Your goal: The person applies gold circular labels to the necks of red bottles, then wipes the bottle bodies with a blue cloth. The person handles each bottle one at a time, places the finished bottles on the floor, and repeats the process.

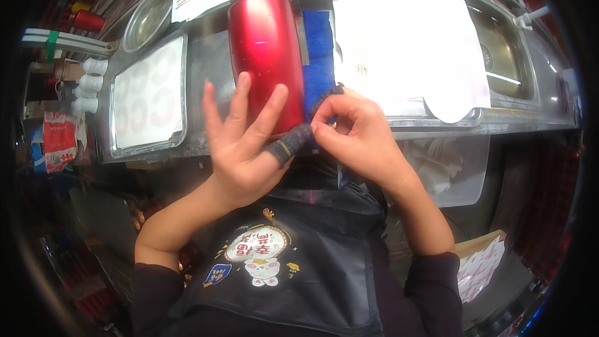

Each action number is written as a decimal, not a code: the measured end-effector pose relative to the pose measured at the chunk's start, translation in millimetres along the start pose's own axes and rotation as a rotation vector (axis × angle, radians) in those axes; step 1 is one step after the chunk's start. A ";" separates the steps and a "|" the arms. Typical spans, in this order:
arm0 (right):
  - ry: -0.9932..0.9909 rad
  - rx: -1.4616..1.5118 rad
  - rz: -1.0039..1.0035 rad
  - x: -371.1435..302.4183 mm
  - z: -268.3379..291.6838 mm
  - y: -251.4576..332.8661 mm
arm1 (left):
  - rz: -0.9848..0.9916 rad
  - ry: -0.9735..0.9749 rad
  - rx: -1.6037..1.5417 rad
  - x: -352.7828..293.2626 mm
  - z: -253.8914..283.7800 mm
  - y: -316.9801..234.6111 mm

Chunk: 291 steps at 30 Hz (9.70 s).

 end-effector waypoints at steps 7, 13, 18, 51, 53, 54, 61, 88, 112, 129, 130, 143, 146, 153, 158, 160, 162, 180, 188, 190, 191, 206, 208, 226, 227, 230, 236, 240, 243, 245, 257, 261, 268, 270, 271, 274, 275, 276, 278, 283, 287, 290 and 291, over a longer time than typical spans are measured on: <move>0.073 -0.043 0.076 -3.0 -9.8 9.0 | 0.239 -0.209 -0.298 -21.6 1.8 39.0; 0.060 0.035 -0.041 -9.9 -0.8 15.4 | 0.258 -0.121 -0.269 -58.1 4.8 38.8; 0.032 -0.050 0.038 -14.9 7.7 23.6 | 0.205 -0.075 -0.215 -65.6 1.3 33.3; 0.024 -0.023 0.056 -14.1 8.3 26.9 | 0.253 -0.083 -0.214 -66.3 -2.0 30.7; 0.015 -0.038 0.051 -12.3 10.3 22.4 | 0.222 -0.080 -0.184 -63.0 -2.2 28.9; 0.019 -0.047 0.039 -11.1 10.3 19.3 | 0.205 -0.080 -0.172 -60.7 -1.0 27.5; 0.027 -0.051 0.016 -5.7 8.0 10.2 | 0.069 -0.050 -0.044 -33.2 8.5 14.9; 0.034 -0.053 0.044 -9.0 7.4 16.2 | 0.137 -0.071 -0.146 -54.1 5.8 25.5; 0.048 -0.006 0.108 -15.0 -3.1 30.4 | 0.371 -0.103 -0.306 -72.1 1.4 37.2; 0.080 0.046 0.020 -3.2 -8.3 5.2 | 0.076 -0.067 -0.001 -16.8 -0.1 3.9; 0.085 0.045 0.019 -2.9 -9.6 5.0 | 0.113 -0.114 0.019 -13.4 -2.0 8.3; 0.061 0.061 0.094 -8.9 -7.6 20.1 | 0.403 -0.074 -0.296 -72.5 -1.3 36.2; 0.058 0.101 0.065 -7.9 -5.6 16.5 | 0.300 -0.069 -0.245 -71.3 -0.6 33.5; 0.089 0.123 0.009 -3.1 -8.9 7.2 | 0.143 -0.047 -0.124 -53.1 6.7 22.6; 0.079 0.132 -0.047 -0.8 -13.0 1.0 | 0.083 -0.069 0.009 -28.3 13.9 10.2; 0.068 0.151 -0.028 -0.8 -13.5 1.2 | 0.054 -0.071 0.065 -18.7 10.7 3.5; 0.072 0.163 -0.016 -1.9 -14.5 1.6 | 0.076 -0.097 0.050 -12.2 6.0 3.8; 0.054 0.176 0.084 -8.9 -16.0 15.9 | 0.238 -0.079 -0.185 -68.7 3.5 29.8; 0.030 0.179 0.054 -6.2 -15.3 5.1 | 0.097 -0.041 -0.096 -48.4 8.0 20.2; 0.031 0.187 0.052 -6.1 -16.2 4.0 | 0.056 -0.061 -0.055 -39.6 11.1 15.5; 0.032 0.189 0.053 -5.8 -16.5 3.7 | 0.036 -0.067 -0.037 -34.5 12.0 12.8; -0.140 0.007 0.108 -21.3 -29.0 12.9 | 0.537 -0.195 -0.514 -47.9 -12.1 48.0; -0.248 -0.076 0.243 -25.6 -33.2 24.5 | 0.520 -0.194 -0.497 -61.0 -8.2 43.6; -0.358 -0.222 0.401 -20.2 -48.6 33.1 | 0.228 -0.037 -0.073 -62.3 -0.4 22.7; -0.362 -0.202 0.411 -20.1 -48.2 33.3 | 0.224 -0.028 -0.065 -60.8 0.3 22.8; -0.353 -0.160 0.419 -19.2 -45.9 32.4 | 0.191 -0.010 -0.038 -57.1 2.9 21.8; -0.266 -0.125 0.373 -21.8 -43.5 29.2 | 0.262 -0.003 -0.131 -62.1 5.8 22.7; -0.353 -0.238 0.474 -24.3 -46.2 36.8 | 0.302 -0.035 -0.113 -69.8 7.1 24.1; -0.379 -0.274 0.472 -22.0 -50.2 35.6 | 0.274 -0.019 -0.100 -72.1 4.4 23.3; -0.389 -0.243 0.447 -20.5 -49.5 33.0 | 0.276 -0.011 -0.083 -72.0 3.5 24.1; -0.362 -0.237 0.458 -19.5 -49.2 34.3 | 0.237 0.009 -0.054 -60.7 6.3 24.0; -0.348 -0.208 0.429 -19.1 -47.4 32.3 | 0.228 0.015 -0.042 -59.5 5.6 23.7; -0.279 -0.054 0.361 -17.4 -42.6 25.6 | 0.234 0.045 -0.032 -58.4 7.6 24.4; -0.273 -0.021 0.354 -17.0 -41.8 25.2 | 0.231 0.047 -0.035 -58.3 7.9 24.2; -0.272 -0.004 0.331 -16.9 -41.9 24.1 | 0.229 0.046 -0.033 -58.1 7.9 24.2; -0.301 -0.079 0.356 -19.0 -43.2 28.4 | 0.217 0.042 -0.029 -57.1 7.8 24.4; -0.314 -0.125 0.380 -20.4 -43.8 30.9 | 0.209 0.039 -0.029 -56.4 8.0 24.3; -0.303 -0.110 0.350 -20.1 -44.9 29.2 | 0.202 0.037 -0.029 -55.7 8.6 24.3; -0.281 -0.084 0.290 -18.4 -46.0 24.6 | 0.209 0.053 -0.032 -54.4 8.5 25.5; -0.267 0.015 0.353 -15.8 -43.1 22.1 | 0.204 0.069 -0.032 -51.6 9.0 25.2; -0.276 -0.028 0.367 -17.3 -44.1 22.6 | 0.191 0.047 -0.024 -50.9 9.6 24.7; -0.287 -0.041 0.325 -18.5 -45.3 22.8 | 0.186 0.049 -0.023 -49.6 10.1 25.1; -0.289 -0.040 0.317 -19.0 -45.1 23.0 | 0.190 0.055 -0.023 -48.7 10.2 25.2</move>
Point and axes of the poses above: each hand's wrist, its own x-axis towards the middle knuckle, its own z-axis out of the back of the hand, y = z × x, the point moved 7 cm from there along x, towards the middle knuckle, and after that the axes turned 1 degree about -x, right-handed, at the moved point
